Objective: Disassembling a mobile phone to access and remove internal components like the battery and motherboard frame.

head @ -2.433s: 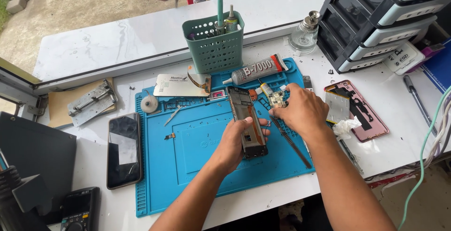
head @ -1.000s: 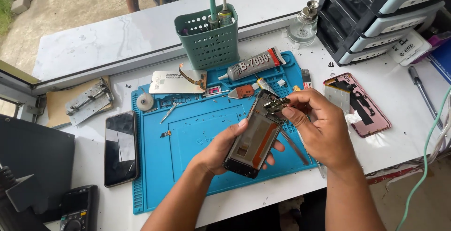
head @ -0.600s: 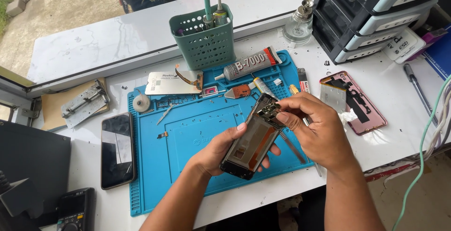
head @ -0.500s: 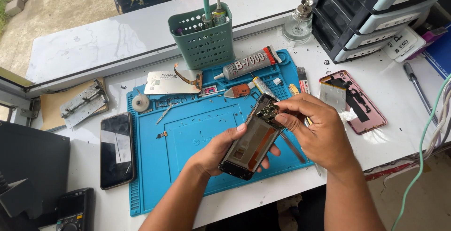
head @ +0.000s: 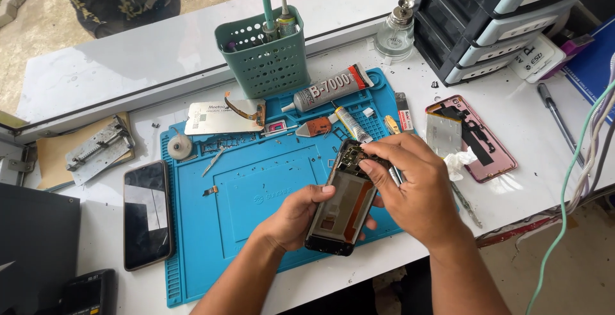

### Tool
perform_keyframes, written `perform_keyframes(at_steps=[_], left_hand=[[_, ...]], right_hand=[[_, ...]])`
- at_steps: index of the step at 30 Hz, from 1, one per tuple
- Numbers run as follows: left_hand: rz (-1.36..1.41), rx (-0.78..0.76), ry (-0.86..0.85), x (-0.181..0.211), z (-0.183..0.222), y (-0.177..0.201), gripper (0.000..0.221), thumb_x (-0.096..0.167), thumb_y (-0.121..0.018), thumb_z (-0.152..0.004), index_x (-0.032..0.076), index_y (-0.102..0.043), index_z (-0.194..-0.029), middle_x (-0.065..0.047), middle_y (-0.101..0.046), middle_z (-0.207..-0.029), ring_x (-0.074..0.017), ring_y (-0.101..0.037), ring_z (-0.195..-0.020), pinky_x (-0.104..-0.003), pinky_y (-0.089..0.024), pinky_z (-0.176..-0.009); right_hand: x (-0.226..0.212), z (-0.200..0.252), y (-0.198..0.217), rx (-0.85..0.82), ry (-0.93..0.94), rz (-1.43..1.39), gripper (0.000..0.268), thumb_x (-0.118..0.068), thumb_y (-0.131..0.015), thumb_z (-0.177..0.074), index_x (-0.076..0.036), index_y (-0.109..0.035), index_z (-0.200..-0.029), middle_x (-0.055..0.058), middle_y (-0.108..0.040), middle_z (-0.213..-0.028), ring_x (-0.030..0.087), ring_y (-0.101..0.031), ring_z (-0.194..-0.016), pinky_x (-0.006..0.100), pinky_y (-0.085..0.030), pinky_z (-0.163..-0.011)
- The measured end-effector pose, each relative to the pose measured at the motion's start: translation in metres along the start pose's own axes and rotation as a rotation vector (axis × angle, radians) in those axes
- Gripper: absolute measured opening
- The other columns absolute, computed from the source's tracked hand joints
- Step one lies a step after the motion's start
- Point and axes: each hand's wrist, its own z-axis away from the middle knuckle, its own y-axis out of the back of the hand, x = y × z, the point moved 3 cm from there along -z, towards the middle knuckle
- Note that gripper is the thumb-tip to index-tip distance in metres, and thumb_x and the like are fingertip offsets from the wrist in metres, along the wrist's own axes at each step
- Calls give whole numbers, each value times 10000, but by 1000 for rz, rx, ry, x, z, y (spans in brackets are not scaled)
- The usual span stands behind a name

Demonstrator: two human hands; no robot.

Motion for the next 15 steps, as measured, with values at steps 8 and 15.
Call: perform_keyframes(at_steps=[8, 15], left_hand=[[133, 7, 114, -8, -3, 3, 837, 708, -434, -906, 67, -526, -1436, -305, -704, -1145, -354, -734, -976, -416, -625, -769], [125, 339, 116, -32, -10, 30, 468, 531, -494, -994, 92, -611, -1109, -140, -692, -897, -296, -687, -720, -413, -559, -591]], right_hand=[[-3, 10, -9, 7, 35, 173, 274, -112, -684, -980, -10, -711, -1233, 114, -542, -1058, 260, -596, -1012, 399, -559, -891], [-10, 15, -13, 70, 58, 216, 422, -98, -806, -907, -3, -669, -1295, 135, -579, -1096, 281, -625, -1046, 399, -546, -948]])
